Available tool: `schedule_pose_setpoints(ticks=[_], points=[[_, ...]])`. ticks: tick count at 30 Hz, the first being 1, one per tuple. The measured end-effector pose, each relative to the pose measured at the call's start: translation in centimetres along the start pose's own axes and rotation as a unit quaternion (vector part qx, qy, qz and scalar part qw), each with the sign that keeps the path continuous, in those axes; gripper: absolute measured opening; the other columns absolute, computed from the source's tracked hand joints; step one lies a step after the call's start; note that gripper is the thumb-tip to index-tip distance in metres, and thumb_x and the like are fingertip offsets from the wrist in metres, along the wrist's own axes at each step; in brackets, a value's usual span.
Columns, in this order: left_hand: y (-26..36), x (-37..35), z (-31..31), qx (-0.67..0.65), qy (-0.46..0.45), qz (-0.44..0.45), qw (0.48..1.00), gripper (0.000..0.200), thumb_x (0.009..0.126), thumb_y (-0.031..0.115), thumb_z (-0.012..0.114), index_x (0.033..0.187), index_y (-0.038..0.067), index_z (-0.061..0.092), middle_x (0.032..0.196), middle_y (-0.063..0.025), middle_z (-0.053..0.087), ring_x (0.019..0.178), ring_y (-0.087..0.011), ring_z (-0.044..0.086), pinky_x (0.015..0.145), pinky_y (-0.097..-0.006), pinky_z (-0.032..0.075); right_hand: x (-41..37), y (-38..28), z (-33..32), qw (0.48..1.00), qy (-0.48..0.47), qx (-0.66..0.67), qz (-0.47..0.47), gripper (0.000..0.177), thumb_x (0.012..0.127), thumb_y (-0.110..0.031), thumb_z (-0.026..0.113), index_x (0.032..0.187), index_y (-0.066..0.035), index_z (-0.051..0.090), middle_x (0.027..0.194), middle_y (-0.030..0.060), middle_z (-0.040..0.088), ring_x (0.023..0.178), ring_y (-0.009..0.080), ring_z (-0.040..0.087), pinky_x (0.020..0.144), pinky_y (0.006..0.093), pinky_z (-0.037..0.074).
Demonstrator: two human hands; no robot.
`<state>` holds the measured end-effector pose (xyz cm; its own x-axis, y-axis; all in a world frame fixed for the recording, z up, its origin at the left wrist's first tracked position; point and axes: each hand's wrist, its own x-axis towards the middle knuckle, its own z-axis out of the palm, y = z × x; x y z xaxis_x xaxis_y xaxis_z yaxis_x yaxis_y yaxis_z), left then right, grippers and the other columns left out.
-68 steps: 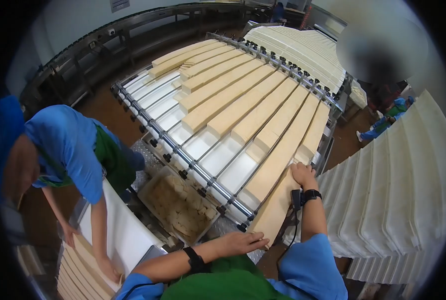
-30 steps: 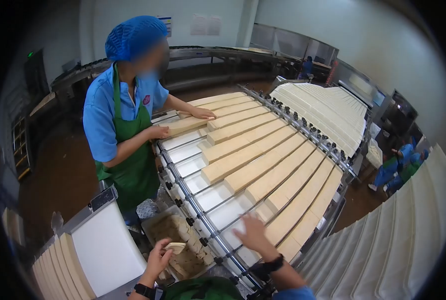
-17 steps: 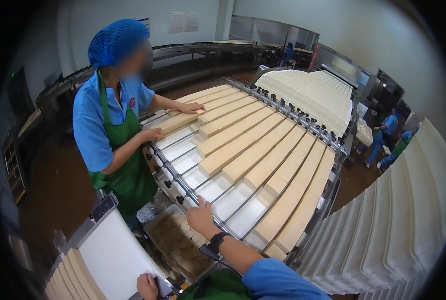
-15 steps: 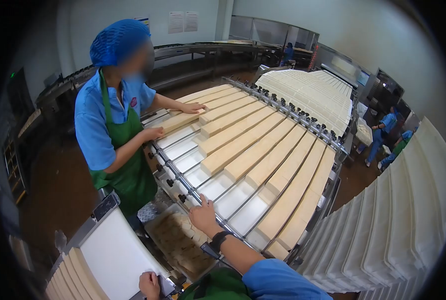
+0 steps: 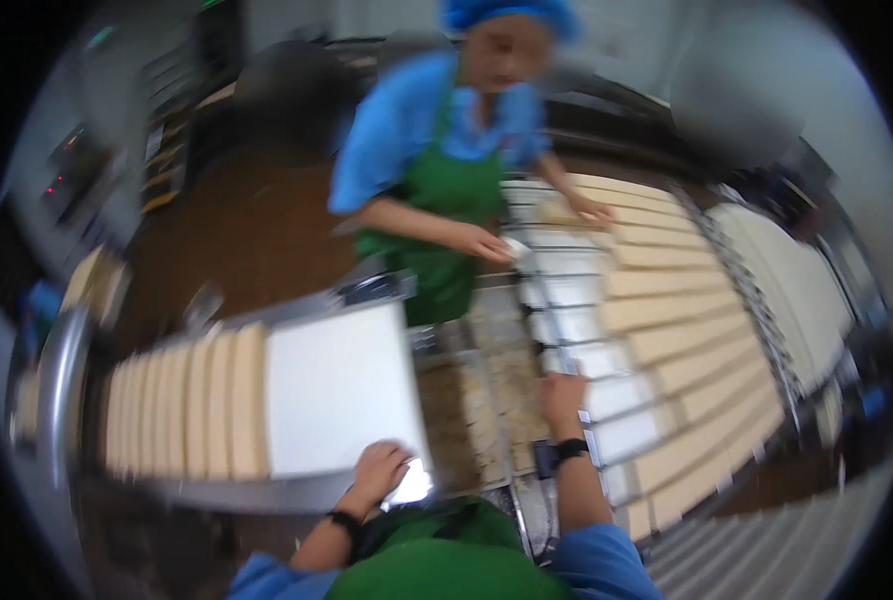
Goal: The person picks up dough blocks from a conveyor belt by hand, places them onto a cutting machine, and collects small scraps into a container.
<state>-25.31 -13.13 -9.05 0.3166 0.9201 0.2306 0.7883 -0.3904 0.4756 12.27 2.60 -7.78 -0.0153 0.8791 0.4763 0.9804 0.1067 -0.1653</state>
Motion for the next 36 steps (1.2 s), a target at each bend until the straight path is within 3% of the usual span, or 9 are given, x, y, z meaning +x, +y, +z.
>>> schedule_pose_setpoints(ticks=[4,6,11,16,22,24,26,31,36], points=[[-0.4,0.1,0.9,-0.026,0.005,0.031,0.999,0.023,0.085,0.024,0.064,0.107,0.018,0.066,0.106,-0.0040,0.060,0.105,-0.0251,0.055,0.091,-0.0405,0.043,1.1,0.4,-1.4,0.994,-0.100,-0.030,0.030,0.021,0.082,-0.028,0.064,0.073,-0.008,0.068,0.075,0.0147,0.067,0.094,0.0446,0.059,0.098,0.0521,0.041],[-0.7,0.4,1.1,-0.044,0.008,0.049,0.998,0.024,0.084,0.024,0.065,0.107,0.016,0.065,0.107,-0.0039,0.059,0.106,-0.0247,0.055,0.092,-0.0395,0.044,0.9,0.5,-1.2,0.997,-0.062,-0.020,0.039,0.022,0.081,-0.031,0.066,0.080,-0.009,0.072,0.097,0.0265,0.066,0.114,0.0465,0.052,0.096,0.0532,0.041],[-1.6,0.7,1.6,-0.134,0.009,0.044,0.990,0.025,0.085,0.020,0.065,0.109,0.011,0.064,0.108,-0.0077,0.061,0.109,-0.0279,0.055,0.092,-0.0399,0.045,1.2,0.5,-1.6,0.993,-0.089,-0.068,0.025,0.025,0.087,-0.034,0.062,0.089,-0.011,0.071,0.105,0.0216,0.067,0.126,0.0418,0.046,0.094,0.0545,0.041],[-1.3,-0.7,-3.6,-0.319,0.058,-0.073,0.943,0.020,0.090,0.013,0.060,0.108,0.006,0.065,0.105,-0.0104,0.062,0.100,-0.0268,0.060,0.089,-0.0366,0.048,1.0,2.0,-0.6,0.993,-0.090,-0.079,-0.013,0.024,0.087,-0.034,0.062,0.089,-0.011,0.070,0.114,0.0227,0.064,0.121,0.0447,0.049,0.094,0.0538,0.043],[-4.5,-5.6,-9.9,-0.254,0.320,-0.273,0.871,0.014,0.088,0.006,0.060,0.100,0.002,0.066,0.096,-0.0117,0.064,0.087,-0.0242,0.062,0.079,-0.0319,0.050,2.3,4.8,0.4,0.989,-0.140,0.048,0.029,0.022,0.086,-0.031,0.066,0.087,-0.009,0.070,0.109,0.0211,0.065,0.109,0.0417,0.056,0.100,0.0500,0.042],[-8.6,-8.5,-11.0,-0.024,0.443,-0.235,0.865,0.017,0.090,0.007,0.059,0.105,0.000,0.064,0.096,-0.0130,0.064,0.085,-0.0277,0.062,0.077,-0.0330,0.050,2.4,0.4,-3.0,0.980,-0.157,0.121,0.030,0.021,0.088,-0.026,0.067,0.084,-0.005,0.065,0.106,0.0184,0.065,0.102,0.0340,0.059,0.101,0.0446,0.041],[-11.1,-11.3,-11.8,-0.066,0.473,-0.397,0.783,0.030,0.090,0.013,0.061,0.116,0.000,0.057,0.102,-0.0170,0.061,0.094,-0.0334,0.059,0.085,-0.0387,0.048,2.0,-4.7,-5.3,0.945,-0.150,0.290,-0.025,0.018,0.092,-0.018,0.062,0.083,-0.002,0.060,0.097,0.0132,0.066,0.093,0.0252,0.059,0.093,0.0376,0.044],[-16.8,-16.1,-10.9,0.077,0.325,-0.607,0.721,0.070,0.078,0.030,0.074,0.130,-0.004,0.040,0.128,-0.0255,0.043,0.114,-0.0419,0.046,0.095,-0.0459,0.042,2.8,-17.1,-6.7,0.851,-0.265,0.444,-0.087,0.019,0.096,-0.012,0.052,0.083,0.001,0.057,0.084,0.0089,0.060,0.080,0.0183,0.055,0.080,0.0303,0.044],[-18.3,-14.2,-11.3,0.102,0.277,-0.616,0.730,0.081,0.071,0.036,0.079,0.129,-0.005,0.040,0.127,-0.0243,0.043,0.109,-0.0414,0.049,0.093,-0.0445,0.044,4.7,-29.7,-3.5,0.816,-0.341,0.350,-0.308,0.027,0.098,-0.013,0.046,0.079,0.003,0.056,0.074,0.0152,0.057,0.072,0.0246,0.056,0.069,0.0311,0.044]])
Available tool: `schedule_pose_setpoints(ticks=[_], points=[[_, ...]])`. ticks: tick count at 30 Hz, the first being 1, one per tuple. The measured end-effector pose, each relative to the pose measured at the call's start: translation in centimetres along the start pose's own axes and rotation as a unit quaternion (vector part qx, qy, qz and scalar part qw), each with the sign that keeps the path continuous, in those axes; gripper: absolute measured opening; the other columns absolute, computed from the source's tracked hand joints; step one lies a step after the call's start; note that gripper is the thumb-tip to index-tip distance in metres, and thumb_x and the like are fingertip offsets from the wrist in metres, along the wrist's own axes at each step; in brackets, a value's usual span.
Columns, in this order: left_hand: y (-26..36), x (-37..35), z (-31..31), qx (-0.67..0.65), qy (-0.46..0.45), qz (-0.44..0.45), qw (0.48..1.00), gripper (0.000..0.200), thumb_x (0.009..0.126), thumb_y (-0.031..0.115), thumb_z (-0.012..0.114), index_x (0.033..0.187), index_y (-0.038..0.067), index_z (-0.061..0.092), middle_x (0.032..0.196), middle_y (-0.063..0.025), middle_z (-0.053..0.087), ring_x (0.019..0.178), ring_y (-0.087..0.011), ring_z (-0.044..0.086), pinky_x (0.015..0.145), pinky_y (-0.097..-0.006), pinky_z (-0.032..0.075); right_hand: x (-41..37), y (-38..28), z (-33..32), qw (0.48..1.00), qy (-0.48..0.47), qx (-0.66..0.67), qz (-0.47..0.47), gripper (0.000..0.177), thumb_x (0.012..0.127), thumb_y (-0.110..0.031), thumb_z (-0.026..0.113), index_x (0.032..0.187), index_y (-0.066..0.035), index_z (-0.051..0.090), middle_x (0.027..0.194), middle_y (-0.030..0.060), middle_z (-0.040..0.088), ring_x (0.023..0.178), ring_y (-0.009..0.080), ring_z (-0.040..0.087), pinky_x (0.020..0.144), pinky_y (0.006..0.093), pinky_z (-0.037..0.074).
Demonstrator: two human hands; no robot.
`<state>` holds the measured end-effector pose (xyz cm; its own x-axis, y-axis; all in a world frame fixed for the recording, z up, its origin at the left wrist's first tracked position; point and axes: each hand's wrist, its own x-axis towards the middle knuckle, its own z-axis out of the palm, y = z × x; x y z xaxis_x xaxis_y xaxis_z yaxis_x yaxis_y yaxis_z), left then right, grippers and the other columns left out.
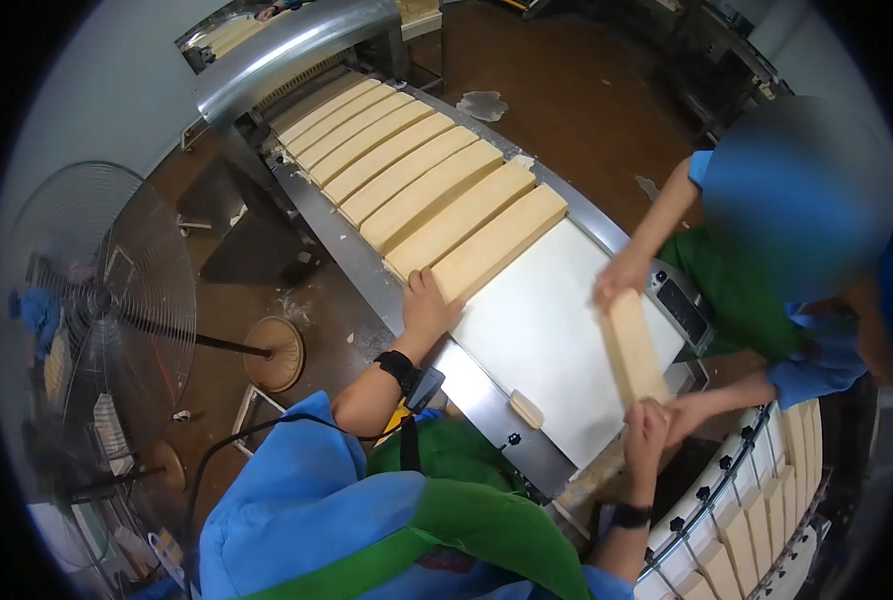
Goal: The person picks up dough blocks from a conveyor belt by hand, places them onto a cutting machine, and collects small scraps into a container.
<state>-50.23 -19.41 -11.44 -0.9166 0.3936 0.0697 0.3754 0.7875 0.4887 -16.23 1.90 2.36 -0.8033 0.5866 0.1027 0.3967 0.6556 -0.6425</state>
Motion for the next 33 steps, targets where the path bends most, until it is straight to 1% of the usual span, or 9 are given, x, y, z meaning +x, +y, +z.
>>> schedule_pose_setpoints(ticks=[2,6,8,10,12,17,24,28,33], points=[[0.6,0.5,0.0,0.029,0.007,0.011,0.999,0.083,0.070,0.037,0.079,0.129,-0.005,0.040,0.126,-0.0240,0.044,0.108,-0.0407,0.049,0.091,-0.0435,0.045,4.1,-1.3,3.7,0.987,0.017,0.091,0.132,0.026,0.098,-0.014,0.045,0.083,0.002,0.058,0.075,0.0174,0.058,0.071,0.0315,0.057,0.068,0.0362,0.046],[0.6,0.7,-0.4,0.034,-0.018,0.040,0.998,0.085,0.069,0.041,0.079,0.130,-0.005,0.039,0.123,-0.0225,0.047,0.101,-0.0382,0.052,0.085,-0.0420,0.048,13.9,-1.1,11.2,0.994,0.101,0.015,-0.042,0.024,0.097,-0.011,0.047,0.118,-0.003,0.055,0.077,0.0180,0.061,0.074,0.0361,0.061,0.072,0.0402,0.049],[0.4,0.8,-0.7,0.024,-0.041,0.054,0.997,0.087,0.074,0.045,0.076,0.133,-0.006,0.036,0.128,-0.0273,0.044,0.104,-0.0422,0.050,0.086,-0.0448,0.048,17.7,-1.1,13.3,0.984,-0.067,0.085,0.144,0.042,0.094,-0.015,0.053,0.134,-0.006,0.045,0.101,0.0223,0.063,0.095,0.0370,0.062,0.085,0.0408,0.049],[0.4,1.0,-0.8,0.034,-0.043,0.078,0.995,0.088,0.075,0.048,0.074,0.132,-0.007,0.037,0.124,-0.0266,0.046,0.100,-0.0407,0.052,0.084,-0.0443,0.048,21.7,2.6,18.2,0.995,-0.024,-0.094,0.016,0.059,0.089,-0.025,0.062,0.141,-0.008,0.039,0.128,0.0262,0.051,0.116,0.0411,0.052,0.099,0.0447,0.043],[0.6,1.4,-1.3,0.066,-0.086,0.071,0.992,0.090,0.075,0.051,0.073,0.132,-0.008,0.037,0.119,-0.0246,0.048,0.095,-0.0385,0.054,0.082,-0.0427,0.049,25.9,0.4,20.3,0.984,-0.008,-0.138,0.114,0.068,0.088,-0.039,0.062,0.144,-0.010,0.037,0.145,0.0271,0.032,0.128,0.0436,0.039,0.106,0.0478,0.036],[1.2,1.6,-2.0,0.115,-0.117,0.090,0.982,0.093,0.075,0.053,0.072,0.133,-0.010,0.036,0.112,-0.0219,0.049,0.092,-0.0345,0.054,0.077,-0.0385,0.050,34.8,-5.3,22.7,0.966,-0.023,-0.150,0.209,0.073,0.088,-0.053,0.055,0.147,-0.016,0.035,0.153,0.0265,0.018,0.132,0.0443,0.036,0.105,0.0478,0.037],[1.0,1.4,-1.7,0.116,-0.112,0.129,0.979,0.092,0.073,0.049,0.075,0.133,-0.008,0.036,0.113,-0.0227,0.049,0.098,-0.0371,0.052,0.084,-0.0413,0.048,33.5,-5.9,20.9,0.937,-0.018,-0.132,0.324,0.077,0.079,-0.045,0.064,0.141,-0.009,0.035,0.143,0.0234,0.027,0.120,0.0474,0.044,0.099,0.0489,0.043],[3.3,1.1,-3.2,0.046,-0.223,0.197,0.954,0.086,0.070,0.037,0.081,0.132,-0.006,0.038,0.115,-0.0229,0.049,0.099,-0.0384,0.053,0.085,-0.0431,0.049,26.6,-2.5,14.1,0.899,0.064,-0.083,0.425,0.084,0.072,-0.040,0.068,0.140,-0.004,0.032,0.132,0.0217,0.031,0.116,0.0469,0.046,0.095,0.0495,0.046],[8.9,-2.7,-2.7,-0.054,-0.421,0.244,0.872,0.085,0.069,0.031,0.081,0.134,-0.001,0.036,0.119,-0.0276,0.043,0.091,-0.0460,0.060,0.079,-0.0482,0.053,15.9,3.9,7.2,0.843,0.183,-0.103,0.495,0.094,0.072,-0.045,0.073,0.136,0.007,0.029,0.152,0.0330,0.000,0.124,0.0503,0.044,0.100,0.0502,0.042]])
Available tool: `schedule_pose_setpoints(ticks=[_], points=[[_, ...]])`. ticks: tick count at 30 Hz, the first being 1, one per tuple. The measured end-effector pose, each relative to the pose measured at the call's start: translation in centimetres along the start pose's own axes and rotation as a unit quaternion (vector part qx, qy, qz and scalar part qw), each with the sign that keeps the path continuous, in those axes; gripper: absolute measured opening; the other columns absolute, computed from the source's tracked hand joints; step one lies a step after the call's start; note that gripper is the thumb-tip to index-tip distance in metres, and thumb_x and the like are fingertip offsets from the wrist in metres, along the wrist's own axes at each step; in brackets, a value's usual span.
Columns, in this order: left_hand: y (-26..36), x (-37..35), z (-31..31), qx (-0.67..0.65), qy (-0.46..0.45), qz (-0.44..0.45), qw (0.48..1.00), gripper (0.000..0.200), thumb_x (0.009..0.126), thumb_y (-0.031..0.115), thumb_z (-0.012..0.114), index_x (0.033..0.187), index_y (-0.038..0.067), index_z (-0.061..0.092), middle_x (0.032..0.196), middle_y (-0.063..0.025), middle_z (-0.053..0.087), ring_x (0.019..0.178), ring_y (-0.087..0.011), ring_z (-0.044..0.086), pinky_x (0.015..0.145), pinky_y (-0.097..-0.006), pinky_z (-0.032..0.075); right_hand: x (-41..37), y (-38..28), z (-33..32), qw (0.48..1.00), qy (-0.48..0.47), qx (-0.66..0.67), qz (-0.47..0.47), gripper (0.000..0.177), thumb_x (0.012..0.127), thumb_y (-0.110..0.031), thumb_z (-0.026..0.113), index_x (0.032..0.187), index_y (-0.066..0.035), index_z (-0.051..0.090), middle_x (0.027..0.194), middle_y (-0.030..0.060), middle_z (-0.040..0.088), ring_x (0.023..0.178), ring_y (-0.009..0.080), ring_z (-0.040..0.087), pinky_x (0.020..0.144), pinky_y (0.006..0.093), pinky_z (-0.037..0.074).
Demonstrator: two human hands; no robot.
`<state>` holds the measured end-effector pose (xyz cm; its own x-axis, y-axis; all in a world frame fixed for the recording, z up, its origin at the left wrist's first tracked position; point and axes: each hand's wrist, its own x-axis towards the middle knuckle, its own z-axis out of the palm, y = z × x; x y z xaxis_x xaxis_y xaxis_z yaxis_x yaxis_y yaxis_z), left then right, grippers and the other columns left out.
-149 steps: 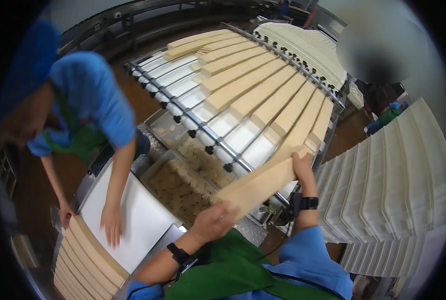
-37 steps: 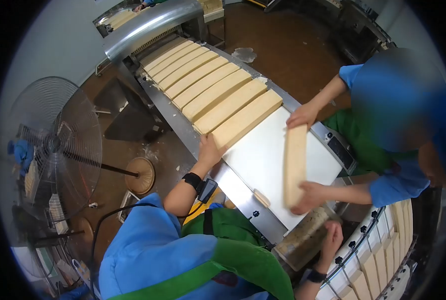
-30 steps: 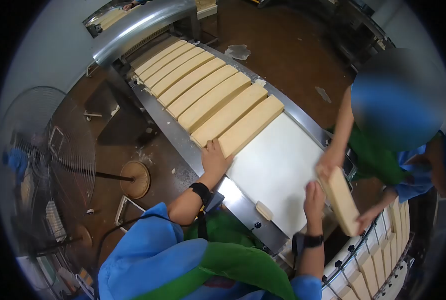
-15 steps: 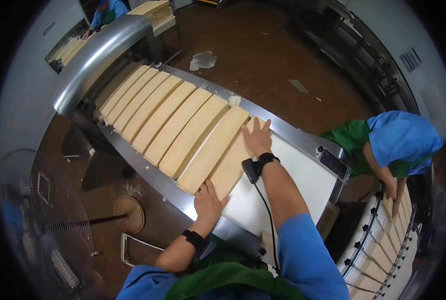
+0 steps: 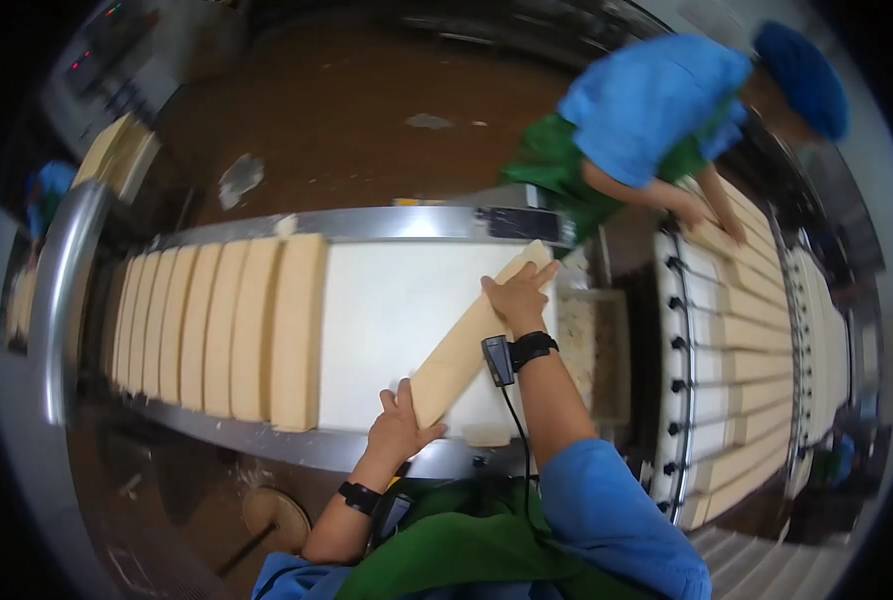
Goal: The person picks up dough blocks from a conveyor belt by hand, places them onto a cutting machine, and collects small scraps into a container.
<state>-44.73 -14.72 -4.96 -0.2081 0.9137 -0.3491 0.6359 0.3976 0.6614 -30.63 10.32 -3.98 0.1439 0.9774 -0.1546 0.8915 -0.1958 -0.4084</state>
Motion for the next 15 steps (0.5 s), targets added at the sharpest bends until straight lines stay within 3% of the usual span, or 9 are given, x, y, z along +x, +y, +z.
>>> schedule_pose_setpoints(ticks=[2,3,4,5,7,10,13,15], points=[[2.2,0.5,2.3,0.048,-0.037,0.011,0.998,0.084,0.069,0.030,0.081,0.134,0.001,0.036,0.120,-0.0286,0.041,0.089,-0.0474,0.060,0.078,-0.0482,0.054,-0.1,4.0,-1.9,0.998,0.010,0.054,0.032,0.095,0.071,-0.043,0.074,0.136,0.007,0.027,0.151,0.0341,0.001,0.125,0.0507,0.043,0.101,0.0497,0.042],[3.0,1.0,3.2,0.030,0.002,0.019,0.999,0.082,0.069,0.026,0.080,0.134,0.002,0.037,0.119,-0.0290,0.041,0.091,-0.0478,0.059,0.080,-0.0477,0.053,-0.2,6.2,-2.8,0.993,0.012,0.105,0.044,0.096,0.070,-0.041,0.075,0.137,0.007,0.025,0.150,0.0352,0.002,0.126,0.0511,0.041,0.102,0.0491,0.041],[4.1,1.3,4.3,0.010,0.036,0.031,0.999,0.080,0.069,0.022,0.079,0.135,0.003,0.038,0.119,-0.0295,0.041,0.094,-0.0482,0.058,0.082,-0.0473,0.052,0.1,9.1,-2.5,0.992,0.065,0.096,0.058,0.094,0.070,-0.038,0.076,0.135,0.006,0.025,0.148,0.0351,0.007,0.125,0.0515,0.040,0.103,0.0488,0.041],[5.3,1.5,5.4,0.018,0.009,0.066,0.998,0.080,0.069,0.022,0.079,0.135,0.003,0.038,0.119,-0.0295,0.041,0.094,-0.0482,0.058,0.082,-0.0473,0.052,0.5,12.3,-2.3,0.987,0.118,0.085,0.074,0.092,0.069,-0.035,0.077,0.133,0.006,0.024,0.146,0.0350,0.011,0.125,0.0519,0.039,0.103,0.0485,0.041],[8.4,1.3,7.2,0.024,0.121,0.161,0.979,0.075,0.068,0.013,0.078,0.134,0.007,0.041,0.119,-0.0284,0.039,0.100,-0.0475,0.055,0.087,-0.0467,0.051,-1.2,17.6,-6.1,0.956,0.202,0.206,0.050,0.078,0.071,-0.030,0.073,0.125,0.004,0.028,0.131,0.0297,0.031,0.118,0.0507,0.041,0.099,0.0508,0.042],[15.0,0.3,9.5,-0.005,0.081,0.258,0.963,0.076,0.065,0.005,0.077,0.133,0.009,0.044,0.124,-0.0276,0.037,0.109,-0.0462,0.050,0.090,-0.0460,0.048,-5.5,24.8,-14.8,0.921,0.258,0.259,0.131,0.076,0.074,-0.030,0.071,0.126,0.006,0.029,0.129,0.0300,0.032,0.118,0.0485,0.040,0.098,0.0509,0.041],[21.7,-2.0,12.5,-0.030,0.027,0.373,0.927,0.079,0.064,0.003,0.078,0.134,0.010,0.044,0.131,-0.0270,0.033,0.115,-0.0464,0.046,0.093,-0.0457,0.047,-8.9,35.2,-20.1,0.888,0.389,0.176,0.172,0.072,0.078,-0.034,0.069,0.127,0.006,0.035,0.123,0.0310,0.040,0.110,0.0462,0.050,0.095,0.0488,0.044],[25.3,-3.5,14.5,-0.008,0.011,0.432,0.902,0.079,0.064,0.007,0.080,0.135,0.010,0.045,0.135,-0.0275,0.032,0.119,-0.0471,0.044,0.095,-0.0463,0.046,-11.1,40.2,-24.4,0.874,0.348,0.220,0.259,0.073,0.079,-0.038,0.067,0.128,0.006,0.037,0.123,0.0323,0.043,0.108,0.0474,0.052,0.094,0.0478,0.045]])
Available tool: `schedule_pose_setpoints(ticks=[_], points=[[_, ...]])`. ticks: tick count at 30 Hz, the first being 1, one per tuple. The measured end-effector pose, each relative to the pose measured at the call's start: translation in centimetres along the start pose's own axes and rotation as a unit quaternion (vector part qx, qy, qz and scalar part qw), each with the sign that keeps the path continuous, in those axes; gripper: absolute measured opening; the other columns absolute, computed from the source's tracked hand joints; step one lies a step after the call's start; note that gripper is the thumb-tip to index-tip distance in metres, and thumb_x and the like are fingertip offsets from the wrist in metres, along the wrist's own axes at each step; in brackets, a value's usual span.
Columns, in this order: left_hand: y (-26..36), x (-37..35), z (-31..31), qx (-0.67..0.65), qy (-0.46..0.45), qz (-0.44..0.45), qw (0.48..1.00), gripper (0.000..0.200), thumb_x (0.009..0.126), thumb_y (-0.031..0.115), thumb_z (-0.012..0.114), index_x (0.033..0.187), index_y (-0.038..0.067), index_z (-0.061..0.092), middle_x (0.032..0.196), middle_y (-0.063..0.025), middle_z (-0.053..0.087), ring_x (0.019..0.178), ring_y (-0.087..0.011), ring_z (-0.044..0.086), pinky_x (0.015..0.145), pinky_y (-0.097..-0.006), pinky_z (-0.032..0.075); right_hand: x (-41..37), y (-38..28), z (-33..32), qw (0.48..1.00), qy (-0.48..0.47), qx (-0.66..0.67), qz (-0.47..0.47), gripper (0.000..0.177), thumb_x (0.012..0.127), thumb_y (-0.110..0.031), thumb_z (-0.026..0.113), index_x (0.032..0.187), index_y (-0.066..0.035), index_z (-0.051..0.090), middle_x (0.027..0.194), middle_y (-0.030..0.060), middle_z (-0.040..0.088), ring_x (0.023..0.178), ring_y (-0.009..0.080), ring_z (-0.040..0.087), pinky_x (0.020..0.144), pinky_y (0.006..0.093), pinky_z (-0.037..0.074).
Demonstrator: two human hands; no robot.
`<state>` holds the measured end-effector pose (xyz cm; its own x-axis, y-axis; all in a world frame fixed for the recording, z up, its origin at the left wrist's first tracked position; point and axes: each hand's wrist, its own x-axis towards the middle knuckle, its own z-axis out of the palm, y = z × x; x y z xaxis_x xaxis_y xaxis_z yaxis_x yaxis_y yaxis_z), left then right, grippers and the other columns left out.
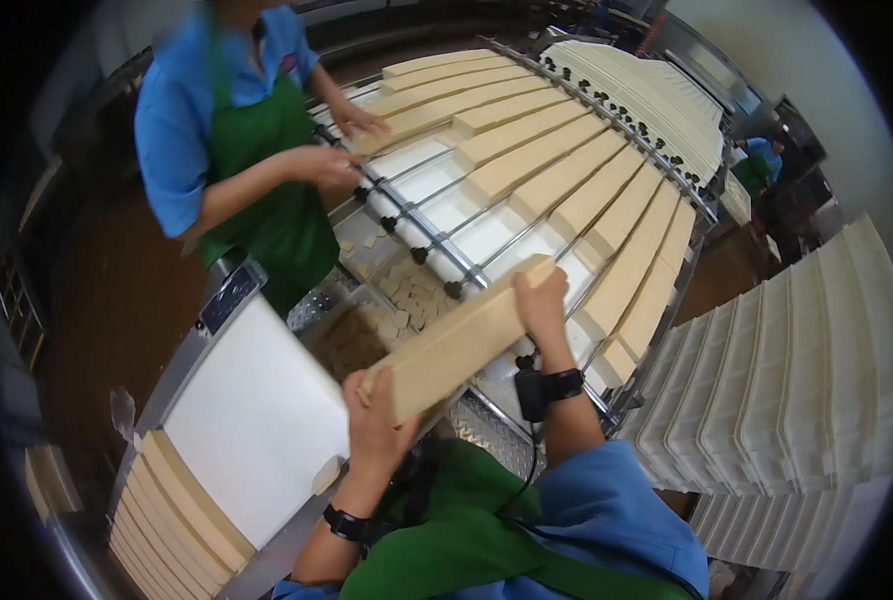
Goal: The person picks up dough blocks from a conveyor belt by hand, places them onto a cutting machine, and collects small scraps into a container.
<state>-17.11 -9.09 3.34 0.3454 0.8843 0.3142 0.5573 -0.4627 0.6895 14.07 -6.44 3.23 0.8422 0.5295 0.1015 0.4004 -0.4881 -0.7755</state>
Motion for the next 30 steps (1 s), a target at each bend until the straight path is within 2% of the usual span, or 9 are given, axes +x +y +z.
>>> schedule_pose_setpoints(ticks=[2,4,7,10,20,23,25,28,30], points=[[3.6,1.5,1.1,-0.058,-0.081,0.091,0.991,0.073,0.070,0.012,0.081,0.133,0.007,0.045,0.135,-0.0241,0.034,0.119,-0.0437,0.047,0.096,-0.0446,0.047,3.2,1.4,-3.7,0.998,-0.013,-0.053,0.030,0.070,0.081,-0.046,0.060,0.126,0.006,0.046,0.125,0.0312,0.050,0.114,0.0462,0.050,0.097,0.0506,0.042],[6.1,2.5,2.3,-0.103,-0.149,0.080,0.980,0.070,0.073,0.014,0.080,0.133,0.007,0.046,0.136,-0.0225,0.035,0.119,-0.0421,0.048,0.096,-0.0435,0.047,6.8,3.7,-5.6,0.940,-0.138,-0.307,0.059,0.066,0.086,-0.050,0.046,0.122,0.004,0.056,0.128,0.0263,0.056,0.120,0.0433,0.047,0.103,0.0530,0.034],[7.9,3.7,4.3,-0.141,-0.215,0.078,0.963,0.064,0.077,0.017,0.078,0.133,0.007,0.046,0.137,-0.0203,0.035,0.119,-0.0396,0.050,0.095,-0.0418,0.047,11.7,7.2,-5.4,0.919,-0.182,-0.348,0.013,0.066,0.090,-0.047,0.032,0.124,0.004,0.058,0.132,0.0224,0.056,0.127,0.0438,0.043,0.107,0.0570,0.024],[8.3,4.4,6.2,-0.145,-0.209,0.089,0.963,0.060,0.081,0.016,0.073,0.135,0.012,0.046,0.138,-0.0210,0.035,0.115,-0.0412,0.052,0.092,-0.0434,0.049,14.4,8.3,-4.8,0.923,-0.164,-0.348,0.027,0.060,0.091,-0.042,0.033,0.121,0.003,0.060,0.131,0.0215,0.057,0.128,0.0401,0.042,0.108,0.0512,0.025],[10.0,6.8,11.4,-0.133,-0.254,0.049,0.957,0.053,0.087,0.015,0.063,0.135,0.009,0.043,0.139,-0.0219,0.033,0.123,-0.0409,0.047,0.100,-0.0407,0.043,16.9,10.8,-4.5,0.934,-0.071,-0.349,-0.002,0.049,0.092,-0.032,0.041,0.124,-0.001,0.060,0.138,0.0198,0.050,0.130,0.0359,0.040,0.106,0.0526,0.025],[9.7,7.7,14.5,-0.144,-0.241,0.084,0.956,0.051,0.088,0.011,0.060,0.136,0.010,0.043,0.141,-0.0228,0.030,0.124,-0.0412,0.045,0.100,-0.0411,0.042,14.5,9.8,-5.4,0.950,0.011,-0.304,-0.068,0.044,0.092,-0.028,0.048,0.125,-0.003,0.059,0.138,0.0173,0.049,0.127,0.0353,0.041,0.105,0.0526,0.025],[9.9,8.5,15.6,-0.224,-0.284,0.054,0.931,0.052,0.087,0.004,0.056,0.137,0.011,0.043,0.144,-0.0237,0.028,0.129,-0.0433,0.040,0.104,-0.0421,0.039,12.5,10.4,-4.9,0.942,0.041,-0.253,-0.214,0.041,0.092,-0.027,0.053,0.127,-0.005,0.057,0.131,0.0173,0.053,0.122,0.0343,0.045,0.104,0.0520,0.026],[8.8,8.5,16.0,-0.196,-0.238,0.114,0.944,0.055,0.085,-0.003,0.053,0.137,0.011,0.043,0.146,-0.0238,0.026,0.133,-0.0439,0.035,0.108,-0.0423,0.035,6.6,9.0,-5.9,0.948,-0.023,0.018,-0.316,0.045,0.091,-0.027,0.055,0.129,-0.001,0.051,0.125,0.0186,0.056,0.118,0.0333,0.049,0.104,0.0497,0.027],[8.2,8.3,15.2,-0.177,-0.217,0.091,0.956,0.058,0.083,-0.003,0.053,0.138,0.011,0.043,0.147,-0.0232,0.026,0.135,-0.0440,0.033,0.110,-0.0422,0.032,2.3,7.7,-6.8,0.923,-0.098,0.022,-0.372,0.060,0.086,-0.031,0.061,0.135,-0.002,0.043,0.137,0.0206,0.046,0.125,0.0359,0.043,0.105,0.0495,0.026]])
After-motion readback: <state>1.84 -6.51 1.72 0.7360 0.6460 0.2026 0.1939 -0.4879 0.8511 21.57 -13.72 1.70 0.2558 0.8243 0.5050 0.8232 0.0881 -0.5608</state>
